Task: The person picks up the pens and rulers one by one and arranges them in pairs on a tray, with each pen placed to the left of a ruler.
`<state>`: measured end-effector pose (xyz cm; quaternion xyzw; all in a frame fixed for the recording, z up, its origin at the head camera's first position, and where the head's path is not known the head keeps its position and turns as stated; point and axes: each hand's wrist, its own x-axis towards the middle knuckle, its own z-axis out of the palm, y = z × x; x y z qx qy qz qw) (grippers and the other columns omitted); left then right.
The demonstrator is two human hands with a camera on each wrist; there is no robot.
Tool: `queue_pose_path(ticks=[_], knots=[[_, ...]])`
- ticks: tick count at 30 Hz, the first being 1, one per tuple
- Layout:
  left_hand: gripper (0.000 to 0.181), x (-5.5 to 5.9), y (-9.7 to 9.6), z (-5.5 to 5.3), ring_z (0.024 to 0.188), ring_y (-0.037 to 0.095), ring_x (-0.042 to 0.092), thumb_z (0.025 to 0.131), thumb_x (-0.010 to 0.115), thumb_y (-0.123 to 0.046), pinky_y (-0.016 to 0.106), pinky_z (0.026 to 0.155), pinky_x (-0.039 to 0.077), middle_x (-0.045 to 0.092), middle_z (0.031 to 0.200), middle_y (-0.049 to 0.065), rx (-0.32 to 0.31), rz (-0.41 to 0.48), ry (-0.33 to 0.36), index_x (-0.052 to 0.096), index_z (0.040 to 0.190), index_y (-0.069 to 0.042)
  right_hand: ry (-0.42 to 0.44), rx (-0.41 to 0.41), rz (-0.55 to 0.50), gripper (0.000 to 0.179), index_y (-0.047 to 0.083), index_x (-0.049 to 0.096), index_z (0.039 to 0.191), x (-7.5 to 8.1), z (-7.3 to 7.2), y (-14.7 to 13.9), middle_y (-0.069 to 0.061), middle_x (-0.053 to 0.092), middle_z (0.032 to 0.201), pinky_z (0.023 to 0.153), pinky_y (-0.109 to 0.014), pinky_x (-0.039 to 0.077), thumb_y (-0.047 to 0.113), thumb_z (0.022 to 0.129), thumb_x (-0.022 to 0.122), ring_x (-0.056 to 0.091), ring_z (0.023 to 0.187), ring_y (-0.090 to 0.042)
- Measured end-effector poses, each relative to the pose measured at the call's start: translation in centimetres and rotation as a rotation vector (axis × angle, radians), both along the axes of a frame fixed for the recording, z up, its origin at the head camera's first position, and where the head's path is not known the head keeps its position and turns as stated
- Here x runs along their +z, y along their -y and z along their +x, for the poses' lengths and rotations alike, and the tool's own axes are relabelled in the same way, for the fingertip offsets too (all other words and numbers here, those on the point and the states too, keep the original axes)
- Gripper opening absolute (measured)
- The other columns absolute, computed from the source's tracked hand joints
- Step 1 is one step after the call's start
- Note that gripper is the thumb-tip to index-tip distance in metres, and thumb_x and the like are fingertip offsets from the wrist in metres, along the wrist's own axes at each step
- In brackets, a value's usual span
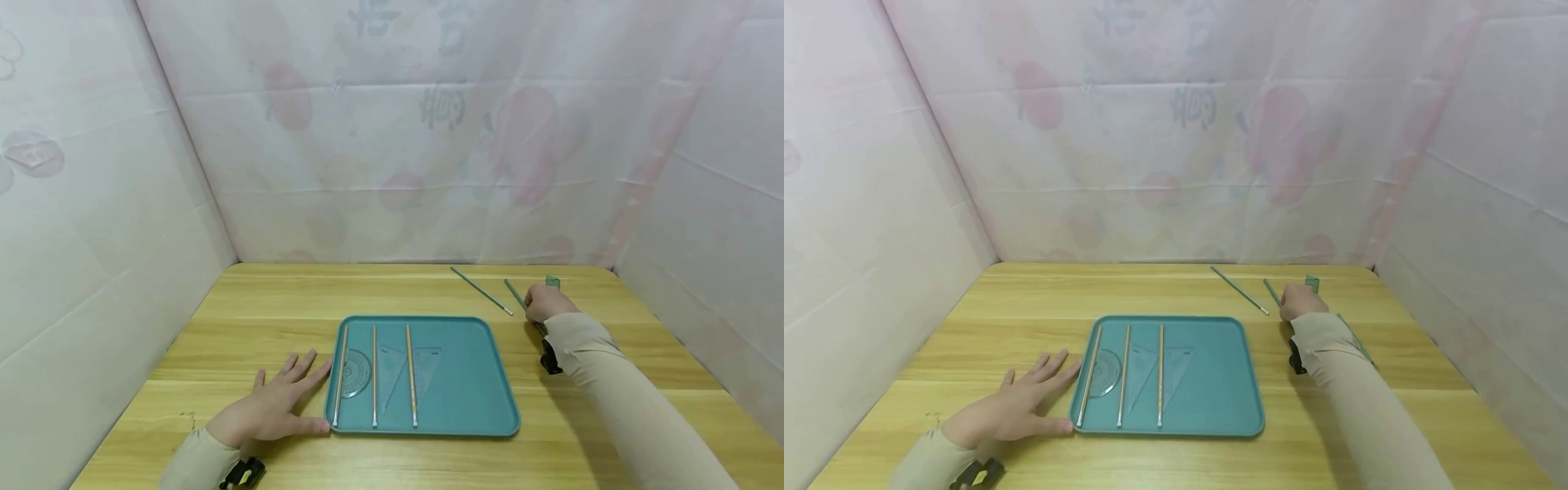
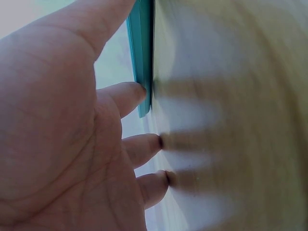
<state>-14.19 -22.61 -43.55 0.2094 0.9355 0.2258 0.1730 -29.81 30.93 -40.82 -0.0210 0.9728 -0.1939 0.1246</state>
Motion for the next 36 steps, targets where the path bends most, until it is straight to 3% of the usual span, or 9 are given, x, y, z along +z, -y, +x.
queue_pose_path(ticks=[3, 5, 7, 10, 24, 32, 36], knots=[[0.106, 0.1, 0.0, 0.0, 0.165, 0.054, 0.007, 0.09, 0.076, -0.068, 0.095, 0.109, -0.002, 0.01, 0.182, 0.017, -0.001, 0.004, -0.001, 0.023, 0.173, -0.028, -0.008, -0.004, 0.017, 0.026, 0.008, 0.043, 0.075, 0.0, 0.0, -0.2, -0.003, 0.034, 0.069, 0.06, -0.031, 0.029, -0.009, 0.09, 0.056, 0.028, 0.061, -0.015], [0.106, 0.1, 0.0, 0.0, 0.165, 0.054, 0.007, 0.09, 0.076, -0.068, 0.095, 0.109, -0.002, 0.01, 0.182, 0.017, -0.001, 0.005, 0.0, 0.024, 0.173, -0.028, -0.006, -0.01, 0.016, 0.002, -0.006, 0.057, 0.094, 0.1, 0.1, -0.3, -0.016, 0.053, 0.081, 0.059, -0.031, 0.038, -0.006, 0.092, 0.057, 0.041, 0.061, -0.016], [0.106, 0.1, -0.1, 0.0, 0.165, 0.054, 0.007, 0.09, 0.075, -0.068, 0.095, 0.109, -0.002, 0.01, 0.182, 0.017, -0.002, 0.005, -0.002, 0.024, 0.173, -0.027, -0.006, -0.016, 0.014, 0.029, -0.016, 0.058, 0.121, 0.4, 0.3, -0.3, -0.028, 0.064, 0.101, 0.058, -0.033, 0.046, -0.004, 0.095, 0.057, 0.052, 0.061, -0.018], [0.106, 0.1, -0.1, 0.0, 0.165, 0.054, 0.007, 0.091, 0.075, -0.068, 0.095, 0.11, -0.002, 0.01, 0.182, 0.017, -0.004, 0.006, -0.003, 0.023, 0.173, -0.027, -0.005, -0.027, -0.008, 0.046, -0.02, 0.05, 0.139, 0.7, 0.7, -0.3, -0.034, 0.068, 0.108, 0.055, -0.034, 0.05, -0.001, 0.098, 0.057, 0.057, 0.055, -0.019], [0.106, 0.2, -0.2, -0.2, 0.165, 0.054, 0.006, 0.09, 0.076, -0.067, 0.095, 0.11, -0.003, 0.01, 0.182, 0.017, -0.011, 0.016, 0.001, 0.025, 0.173, -0.026, 0.019, -0.019, -0.102, 0.054, -0.016, 0.04, 0.149, 0.9, 1.3, -0.1, -0.008, 0.06, 0.071, 0.055, -0.031, 0.042, 0.002, 0.1, 0.051, 0.044, 0.053, -0.013], [0.105, 0.1, 0.0, 0.0, 0.165, 0.054, 0.006, 0.09, 0.077, -0.066, 0.095, 0.11, -0.003, 0.011, 0.181, 0.018, 0.0, 0.027, 0.002, 0.026, 0.173, -0.025, 0.032, -0.01, -0.134, 0.057, -0.014, 0.04, 0.151, 1.4, 1.1, 0.5, -0.019, 0.067, 0.092, 0.062, -0.034, 0.053, 0.004, 0.099, 0.056, 0.059, 0.065, -0.02], [0.105, 0.2, 0.2, 0.1, 0.165, 0.054, 0.006, 0.09, 0.077, -0.066, 0.095, 0.11, -0.002, 0.011, 0.181, 0.017, 0.011, 0.021, -0.002, 0.026, 0.173, -0.025, 0.032, 0.003, -0.152, 0.058, -0.013, 0.039, 0.152, 1.8, 0.9, 0.9, -0.018, 0.065, 0.093, 0.065, -0.034, 0.057, 0.006, 0.099, 0.056, 0.062, 0.069, -0.021]])
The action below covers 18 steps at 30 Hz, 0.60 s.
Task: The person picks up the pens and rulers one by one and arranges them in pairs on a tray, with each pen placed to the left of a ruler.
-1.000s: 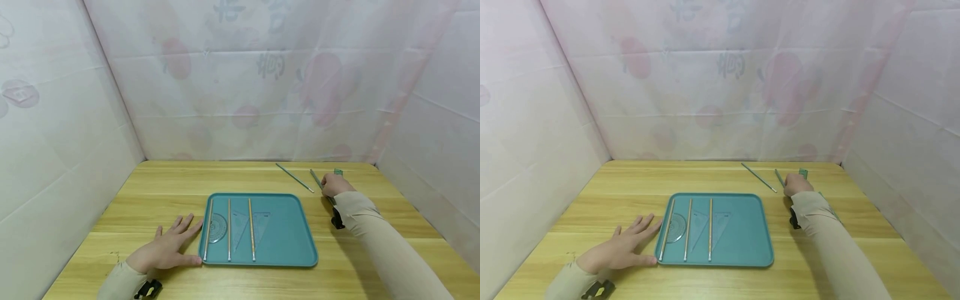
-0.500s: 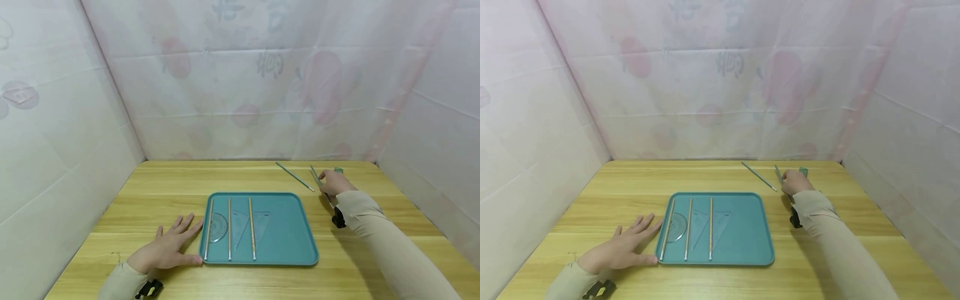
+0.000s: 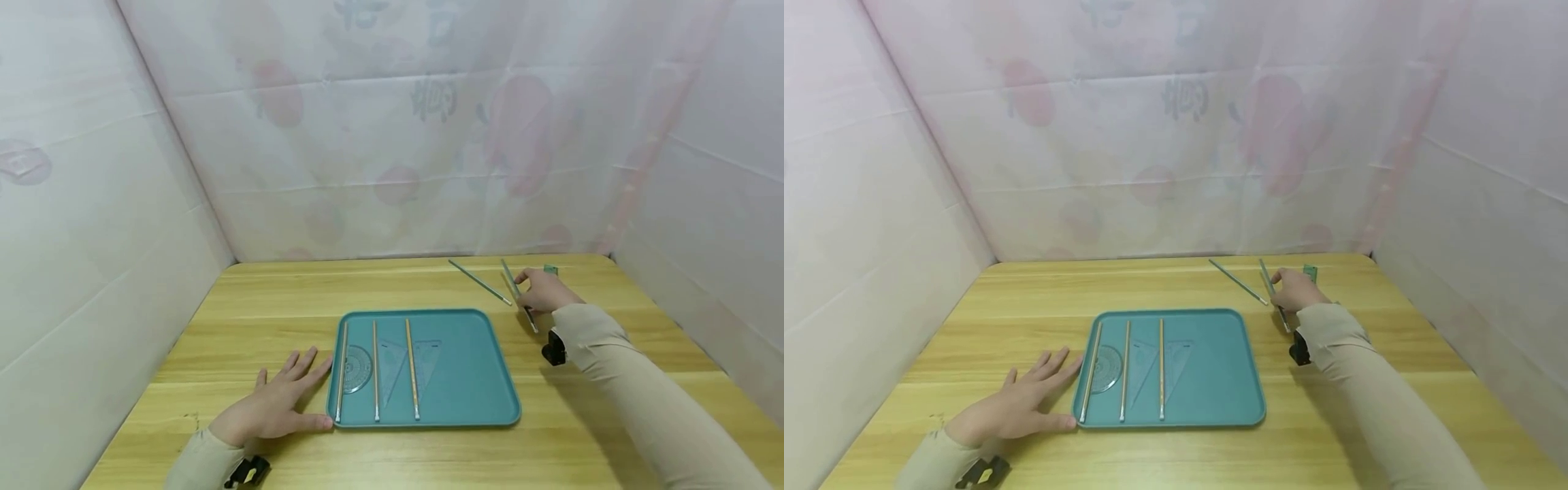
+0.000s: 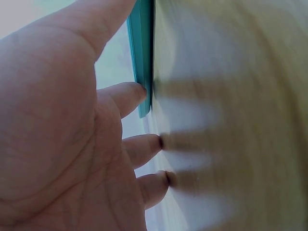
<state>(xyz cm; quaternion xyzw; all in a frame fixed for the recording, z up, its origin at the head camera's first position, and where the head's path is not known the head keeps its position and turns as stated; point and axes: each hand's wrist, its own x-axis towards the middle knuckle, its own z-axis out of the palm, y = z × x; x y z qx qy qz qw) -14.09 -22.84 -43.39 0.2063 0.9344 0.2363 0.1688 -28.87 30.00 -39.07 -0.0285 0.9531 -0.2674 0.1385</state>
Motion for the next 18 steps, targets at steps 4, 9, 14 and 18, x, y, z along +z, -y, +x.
queue_pose_path(ticks=[4, 9, 14, 18], knots=[[0.105, 0.0, 0.2, 0.1, 0.165, 0.054, 0.006, 0.091, 0.076, -0.066, 0.095, 0.11, -0.001, 0.011, 0.181, 0.017, 0.006, -0.007, 0.0, 0.026, 0.173, -0.025, -0.001, 0.012, -0.028, 0.059, -0.014, 0.038, 0.152, 0.2, 0.1, 0.3, -0.021, 0.066, 0.101, 0.069, -0.036, 0.061, 0.006, 0.1, 0.057, 0.067, 0.075, -0.023], [0.105, 0.0, 0.2, 0.4, 0.165, 0.055, 0.006, 0.091, 0.076, -0.066, 0.095, 0.11, -0.002, 0.011, 0.181, 0.017, 0.009, -0.004, 0.006, 0.025, 0.173, -0.025, -0.004, 0.013, -0.065, 0.058, -0.014, 0.038, 0.152, 0.1, 0.6, 0.2, -0.027, 0.069, 0.11, 0.072, -0.038, 0.062, 0.007, 0.102, 0.058, 0.069, 0.079, -0.023], [0.105, -0.1, 0.3, 0.4, 0.165, 0.054, 0.005, 0.091, 0.076, -0.066, 0.095, 0.109, -0.003, 0.01, 0.182, 0.017, 0.004, -0.001, 0.015, 0.025, 0.173, -0.026, 0.006, -0.002, -0.106, 0.058, -0.013, 0.038, 0.152, -0.4, 1.5, -0.1, -0.031, 0.068, 0.117, 0.074, -0.039, 0.063, 0.008, 0.103, 0.059, 0.07, 0.083, -0.024], [0.105, -0.1, 0.2, 0.2, 0.165, 0.055, 0.005, 0.091, 0.077, -0.065, 0.095, 0.109, -0.004, 0.009, 0.182, 0.017, -0.001, 0.003, 0.019, 0.024, 0.173, -0.027, 0.009, -0.014, -0.131, 0.058, -0.011, 0.039, 0.153, -0.3, 2.0, -0.3, -0.032, 0.066, 0.119, 0.076, -0.04, 0.065, 0.008, 0.103, 0.059, 0.071, 0.085, -0.025]])
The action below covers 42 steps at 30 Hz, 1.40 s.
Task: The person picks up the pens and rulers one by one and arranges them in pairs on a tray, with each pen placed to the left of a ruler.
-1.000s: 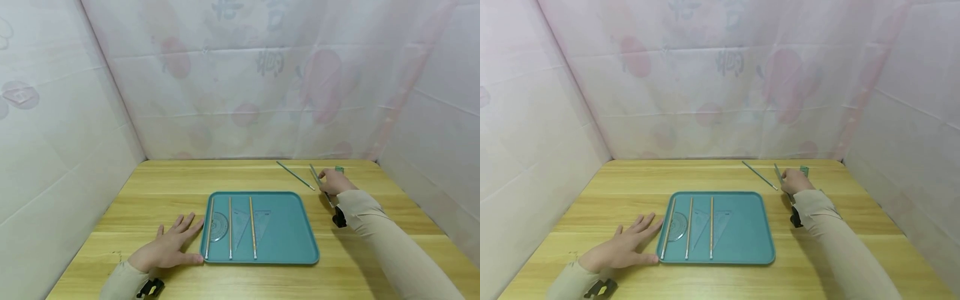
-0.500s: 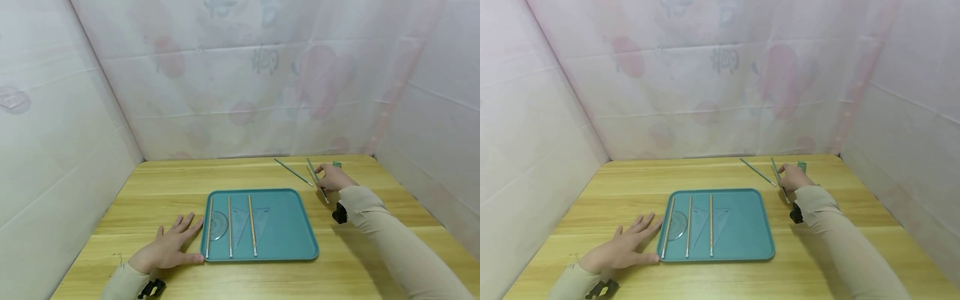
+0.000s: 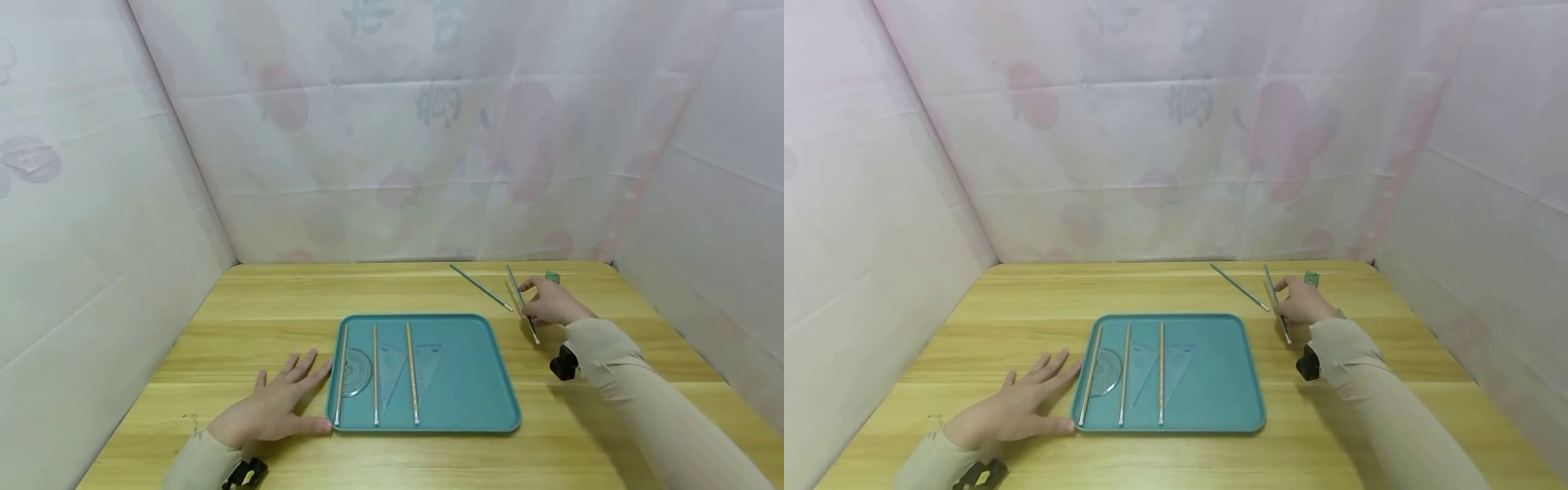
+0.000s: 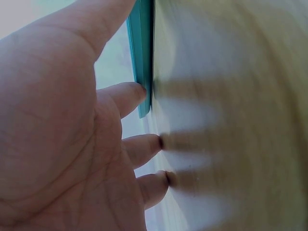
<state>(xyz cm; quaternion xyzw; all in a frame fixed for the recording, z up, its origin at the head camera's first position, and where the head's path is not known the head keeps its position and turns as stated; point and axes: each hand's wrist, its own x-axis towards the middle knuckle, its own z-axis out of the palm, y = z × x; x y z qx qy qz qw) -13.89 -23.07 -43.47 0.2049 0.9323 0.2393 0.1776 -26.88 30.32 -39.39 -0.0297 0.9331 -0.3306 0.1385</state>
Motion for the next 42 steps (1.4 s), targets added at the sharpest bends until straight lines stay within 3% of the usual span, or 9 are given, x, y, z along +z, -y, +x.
queue_pose_path(ticks=[19, 42], knots=[[0.105, 0.0, -0.2, -0.3, 0.165, 0.053, 0.005, 0.091, 0.076, -0.067, 0.095, 0.11, -0.003, 0.009, 0.182, 0.016, -0.008, -0.01, -0.01, 0.023, 0.173, -0.028, 0.007, -0.014, -0.097, 0.061, -0.008, 0.035, 0.158, 1.2, 1.9, 1.8, -0.02, 0.064, 0.107, 0.083, -0.047, 0.066, 0.007, 0.105, 0.061, 0.07, 0.086, -0.026], [0.105, -0.1, 0.1, 0.0, 0.165, 0.054, 0.006, 0.09, 0.076, -0.068, 0.095, 0.109, -0.003, 0.01, 0.182, 0.016, -0.001, -0.013, -0.007, 0.024, 0.173, -0.028, 0.005, 0.016, -0.176, 0.06, -0.005, 0.038, 0.156, 0.2, 3.2, 4.0, -0.014, 0.059, 0.103, 0.082, -0.044, 0.066, 0.007, 0.103, 0.063, 0.066, 0.088, -0.027]])
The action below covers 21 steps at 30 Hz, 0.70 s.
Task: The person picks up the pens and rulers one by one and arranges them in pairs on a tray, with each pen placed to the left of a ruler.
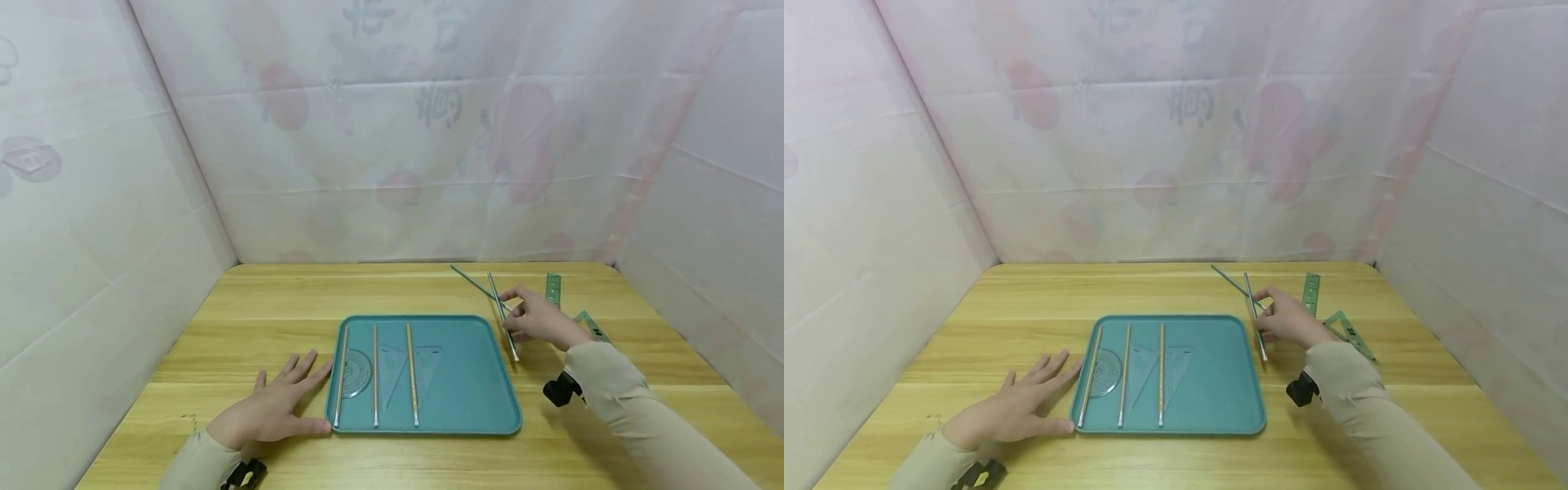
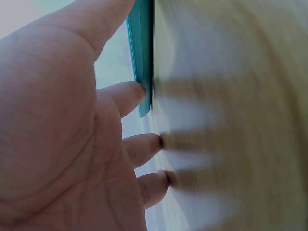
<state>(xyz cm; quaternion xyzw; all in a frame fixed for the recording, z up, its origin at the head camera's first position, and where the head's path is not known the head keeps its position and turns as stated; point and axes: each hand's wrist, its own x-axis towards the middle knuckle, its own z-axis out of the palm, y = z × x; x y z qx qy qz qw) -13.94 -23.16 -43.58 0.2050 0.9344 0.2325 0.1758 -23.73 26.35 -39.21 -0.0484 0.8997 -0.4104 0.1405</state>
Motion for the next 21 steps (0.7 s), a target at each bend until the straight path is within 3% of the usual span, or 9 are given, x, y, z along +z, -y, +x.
queue_pose_path(ticks=[21], knots=[[0.105, 0.3, -0.4, 0.0, 0.165, 0.054, 0.006, 0.091, 0.076, -0.067, 0.095, 0.11, -0.002, 0.011, 0.181, 0.017, -0.002, 0.007, -0.01, 0.024, 0.173, -0.026, 0.011, -0.027, -0.088, 0.062, 0.001, 0.037, 0.159, -0.4, 2.0, 1.5, -0.014, 0.059, 0.107, 0.085, -0.046, 0.067, 0.009, 0.104, 0.065, 0.068, 0.09, -0.025]])
